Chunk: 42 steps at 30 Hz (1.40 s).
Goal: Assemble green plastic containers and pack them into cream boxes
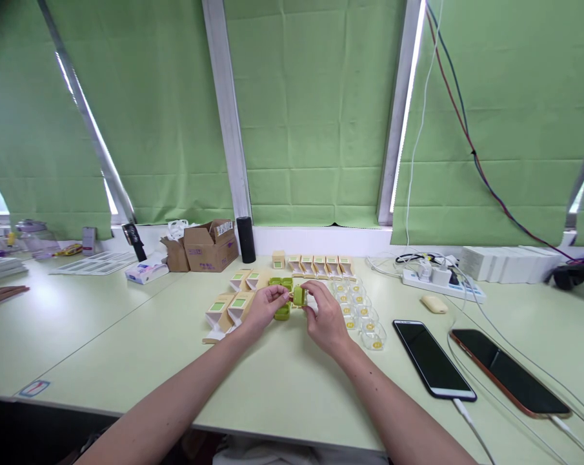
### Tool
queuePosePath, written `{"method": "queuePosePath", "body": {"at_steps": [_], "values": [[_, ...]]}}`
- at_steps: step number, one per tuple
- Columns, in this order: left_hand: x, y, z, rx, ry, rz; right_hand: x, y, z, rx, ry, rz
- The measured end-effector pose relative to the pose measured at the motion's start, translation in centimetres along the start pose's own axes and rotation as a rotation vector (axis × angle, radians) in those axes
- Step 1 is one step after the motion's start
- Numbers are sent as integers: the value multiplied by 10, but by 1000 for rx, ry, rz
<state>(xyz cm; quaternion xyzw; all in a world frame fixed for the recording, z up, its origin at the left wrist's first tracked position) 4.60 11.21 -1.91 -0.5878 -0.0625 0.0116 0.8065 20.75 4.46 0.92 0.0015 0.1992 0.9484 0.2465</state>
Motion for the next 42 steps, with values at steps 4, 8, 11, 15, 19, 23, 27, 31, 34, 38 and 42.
{"method": "queuePosePath", "body": {"at_steps": [4,8,11,15,19,23,27,31,34,38,42], "values": [[-1,3,0,-31,-5,-34,0,-1,0,22,-5,3],[-1,2,-1,-39,-3,-56,-1,-1,1,38,-11,9],[-5,-2,1,-13,-26,-58,-2,-1,2,42,-16,13],[-15,-5,3,27,-93,-35,-4,0,3,59,-16,21],[-16,-25,-4,242,-96,113,-3,7,4,15,8,-17],[-8,-50,-22,491,-49,277,0,13,3,-63,44,-25],[3,-60,-35,631,17,343,0,18,3,-149,54,-60],[9,-58,-37,675,54,383,3,24,1,-210,84,-90],[10,-57,-36,677,64,394,4,29,2,-243,94,-101],[10,-59,-36,675,53,399,4,34,2,-286,96,-122],[8,-61,-36,679,31,387,6,35,1,-305,98,-157]]}}
Point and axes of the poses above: each hand's wrist, its own z-axis towards the middle knuckle, its own x-axis out of the palm, y = z × x, the point moved 10 cm from there along z, towards the middle knuckle, and after that the axes turned 15 degrees about -y, right-handed, at the moved point
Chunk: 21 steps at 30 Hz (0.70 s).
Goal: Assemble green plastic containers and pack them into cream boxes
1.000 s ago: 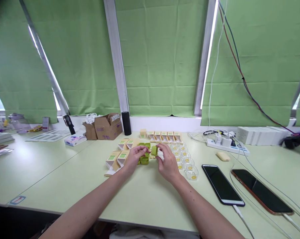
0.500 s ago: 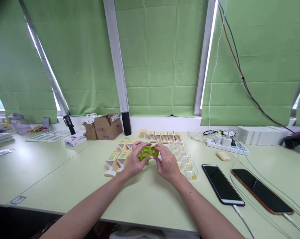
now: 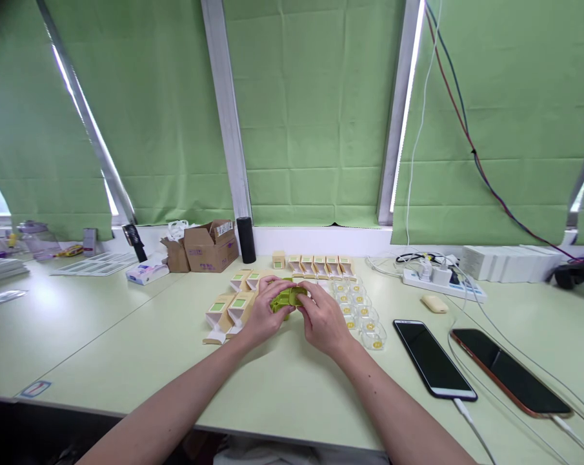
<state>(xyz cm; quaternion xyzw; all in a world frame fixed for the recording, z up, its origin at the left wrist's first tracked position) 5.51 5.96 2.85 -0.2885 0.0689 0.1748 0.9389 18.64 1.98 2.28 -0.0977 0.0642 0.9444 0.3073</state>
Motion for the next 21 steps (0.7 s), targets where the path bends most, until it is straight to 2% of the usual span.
{"method": "queuePosePath", "body": {"at_steps": [12,21], "values": [[-2,1,-1,15,-29,13,7,3,1,-4,30,-30],[-2,0,-1,27,-25,23,-2,1,2,5,-34,9]]}}
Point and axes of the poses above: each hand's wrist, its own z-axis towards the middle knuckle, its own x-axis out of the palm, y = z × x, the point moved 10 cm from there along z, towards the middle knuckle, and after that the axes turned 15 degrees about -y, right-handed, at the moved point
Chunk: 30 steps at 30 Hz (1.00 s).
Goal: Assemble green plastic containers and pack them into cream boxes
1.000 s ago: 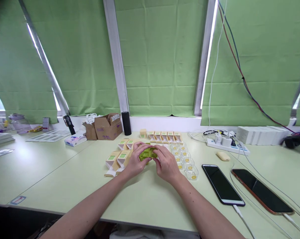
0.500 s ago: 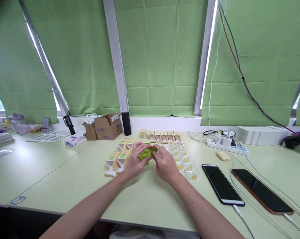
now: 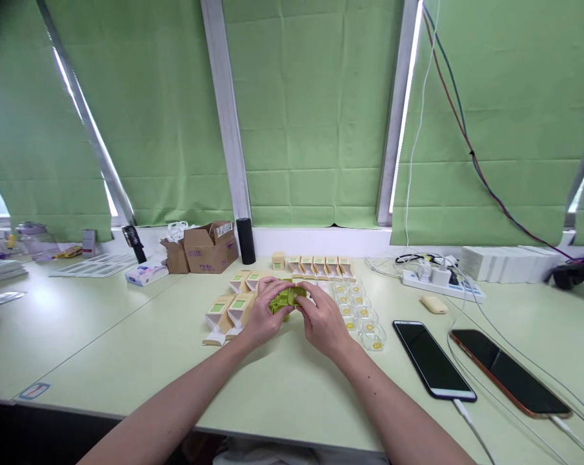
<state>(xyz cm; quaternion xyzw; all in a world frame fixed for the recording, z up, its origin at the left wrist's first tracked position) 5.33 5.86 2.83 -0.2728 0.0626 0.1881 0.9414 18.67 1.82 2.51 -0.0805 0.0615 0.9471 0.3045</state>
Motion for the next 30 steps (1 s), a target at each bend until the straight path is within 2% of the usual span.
{"method": "queuePosePath", "body": {"at_steps": [23,30], "values": [[0,-2,-1,58,-9,21,5,-2,-2,26,31,22],[0,3,-2,36,-2,20,8,-13,-6,130,50,117]]}}
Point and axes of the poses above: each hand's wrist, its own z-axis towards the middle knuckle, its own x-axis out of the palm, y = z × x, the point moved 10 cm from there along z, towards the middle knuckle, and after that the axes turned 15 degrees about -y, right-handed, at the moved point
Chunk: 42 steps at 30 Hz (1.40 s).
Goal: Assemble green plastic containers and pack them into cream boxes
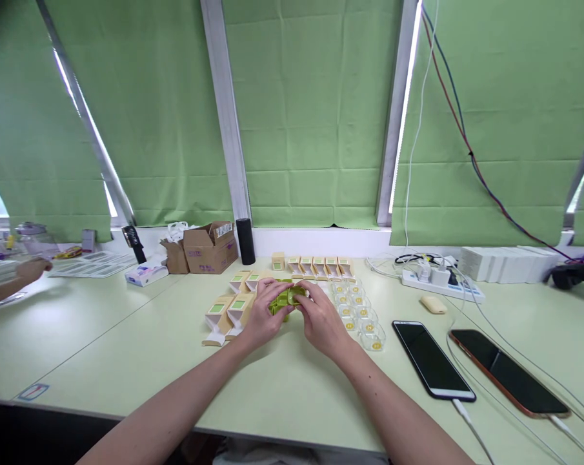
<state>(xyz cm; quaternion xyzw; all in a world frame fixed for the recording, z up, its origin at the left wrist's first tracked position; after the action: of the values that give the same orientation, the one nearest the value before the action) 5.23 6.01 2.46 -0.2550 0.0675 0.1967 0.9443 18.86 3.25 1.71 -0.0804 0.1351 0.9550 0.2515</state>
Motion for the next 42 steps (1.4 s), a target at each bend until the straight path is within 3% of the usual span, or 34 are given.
{"method": "queuePosePath", "body": {"at_steps": [4,12,17,24,30,35,39,42], "values": [[0,3,0,-41,0,-1,-6,-15,0,182,-70,93],[2,-4,-2,5,47,13,6,-62,-17,848,-190,510],[7,-21,-6,177,84,137,20,-65,-21,997,-168,671],[11,-27,-7,265,81,213,17,-60,-21,904,-132,557],[0,-19,0,182,-30,188,-3,-61,-10,746,-92,296],[-7,12,5,-117,-95,53,-29,-50,10,411,19,-259],[0,57,0,-514,-124,-239,-18,-45,10,227,286,-533],[11,74,-5,-700,-130,-479,-7,-47,1,167,479,-639]]}}
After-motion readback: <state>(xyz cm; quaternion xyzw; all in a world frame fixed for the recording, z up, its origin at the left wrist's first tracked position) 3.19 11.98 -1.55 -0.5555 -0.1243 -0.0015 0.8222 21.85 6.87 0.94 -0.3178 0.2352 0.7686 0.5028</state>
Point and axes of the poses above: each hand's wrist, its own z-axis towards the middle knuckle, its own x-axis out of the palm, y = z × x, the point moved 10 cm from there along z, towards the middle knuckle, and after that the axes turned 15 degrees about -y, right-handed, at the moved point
